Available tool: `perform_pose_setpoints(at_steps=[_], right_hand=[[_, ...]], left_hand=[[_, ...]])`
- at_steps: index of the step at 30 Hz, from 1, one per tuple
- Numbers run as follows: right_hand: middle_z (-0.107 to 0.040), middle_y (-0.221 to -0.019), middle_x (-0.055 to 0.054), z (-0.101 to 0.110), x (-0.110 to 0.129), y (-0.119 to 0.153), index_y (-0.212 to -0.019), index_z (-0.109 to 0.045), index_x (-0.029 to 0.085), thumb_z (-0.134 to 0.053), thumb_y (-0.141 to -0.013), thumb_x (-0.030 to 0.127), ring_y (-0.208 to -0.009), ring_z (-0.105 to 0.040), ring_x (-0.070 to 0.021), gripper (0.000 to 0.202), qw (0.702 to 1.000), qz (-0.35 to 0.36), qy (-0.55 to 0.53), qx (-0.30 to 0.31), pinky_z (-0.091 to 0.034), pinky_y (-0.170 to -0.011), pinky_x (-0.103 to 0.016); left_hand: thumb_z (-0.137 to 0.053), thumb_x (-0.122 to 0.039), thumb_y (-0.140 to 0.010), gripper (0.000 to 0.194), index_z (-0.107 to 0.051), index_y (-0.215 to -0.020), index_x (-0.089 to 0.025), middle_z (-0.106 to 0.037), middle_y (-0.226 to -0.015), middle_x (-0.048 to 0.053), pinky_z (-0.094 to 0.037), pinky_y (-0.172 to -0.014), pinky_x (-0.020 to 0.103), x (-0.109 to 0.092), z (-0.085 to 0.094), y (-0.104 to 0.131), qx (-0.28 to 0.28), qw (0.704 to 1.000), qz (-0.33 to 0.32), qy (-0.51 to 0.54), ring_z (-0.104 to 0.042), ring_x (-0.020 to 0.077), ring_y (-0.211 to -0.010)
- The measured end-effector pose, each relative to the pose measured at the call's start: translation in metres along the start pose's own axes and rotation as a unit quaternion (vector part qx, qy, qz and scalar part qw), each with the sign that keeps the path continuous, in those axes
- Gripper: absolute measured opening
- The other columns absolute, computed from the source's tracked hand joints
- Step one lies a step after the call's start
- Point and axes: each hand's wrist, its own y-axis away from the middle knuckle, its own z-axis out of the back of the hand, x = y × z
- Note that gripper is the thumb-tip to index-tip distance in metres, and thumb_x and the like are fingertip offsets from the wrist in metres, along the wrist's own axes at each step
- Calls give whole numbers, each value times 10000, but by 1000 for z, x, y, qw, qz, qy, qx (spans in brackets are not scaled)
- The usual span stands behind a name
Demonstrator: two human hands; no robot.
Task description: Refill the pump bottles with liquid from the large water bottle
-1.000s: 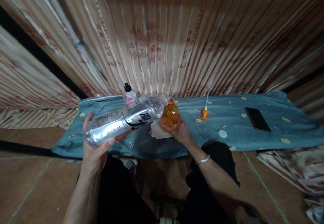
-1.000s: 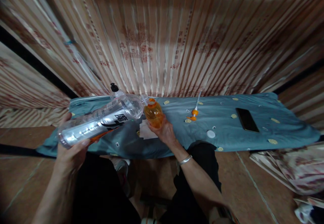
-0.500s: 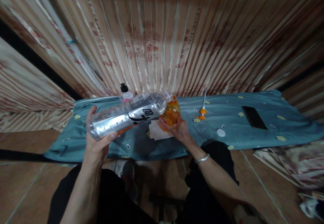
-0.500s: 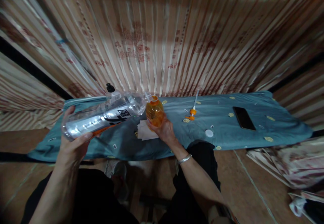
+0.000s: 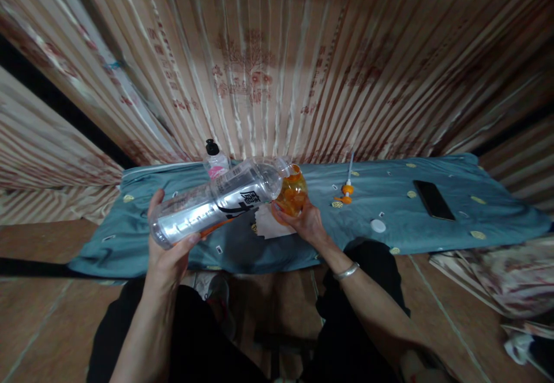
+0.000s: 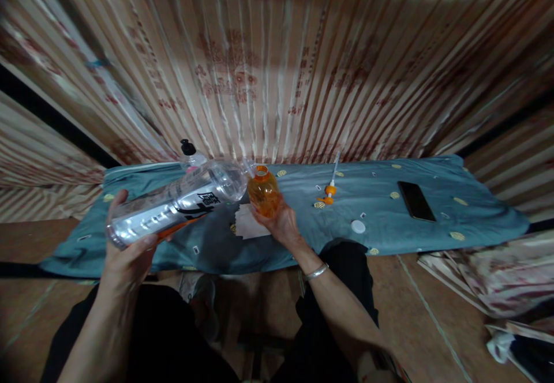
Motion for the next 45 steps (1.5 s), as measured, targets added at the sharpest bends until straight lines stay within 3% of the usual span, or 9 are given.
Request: perform_pose_setpoints(at_steps=[9, 16, 26, 36, 45], right_hand=[[-806, -1062, -119, -5, -5, 0, -1325, -598, 183, -835, -747, 477, -938, -790, -312, 691, 999, 19, 28, -24, -629, -776, -375], [-804, -1062, -126, -6, -7, 0, -1337, -592, 176, -839, -748, 495, -946, -788, -301, 713, 999, 16, 35, -21, -624, -783, -354], [-795, -1098, -138, -3, -3, 0, -1356, -578, 172, -831, -764, 455, -978, -780, -319, 703, 1000, 8, 22, -15, -634, -829, -408], [-798, -1069, -145, -3, -6, -1, -1358, -580, 154, -843, -759, 443, -955, -785, -317, 715, 999, 7, 30, -12, -631, -805, -386], [-796, -1068, -140, 1, 1, 1, -1359, -582, 159, -853, -766, 396, -967, -782, -323, 694, 999, 5, 30, -13, -623, -820, -377]], left_hand=[[-968, -228, -411, 1135, -542, -1452, -377, -704, -1191, -4, -573, -946, 265, 2, 3, 4, -7, 999, -36, -9, -687, 173, -1059], [-935, -293, -498, 731, -703, -1189, -237, -743, -1165, 61, -579, -970, 343, 1, -4, 3, 8, 999, -44, -26, -704, 243, -1076], [-922, -298, -492, 703, -708, -1159, -237, -756, -1122, 55, -586, -919, 332, -2, -8, 2, -6, 998, -53, -39, -704, 241, -1036], [-954, -299, -426, 804, -680, -1181, -263, -734, -1144, 39, -554, -1000, 381, -2, -10, 0, -25, 998, -51, -20, -685, 239, -1069], [-943, -311, -431, 750, -678, -1131, -263, -724, -1133, 40, -518, -1057, 418, -2, -10, 0, -38, 997, -51, -31, -679, 260, -1095]])
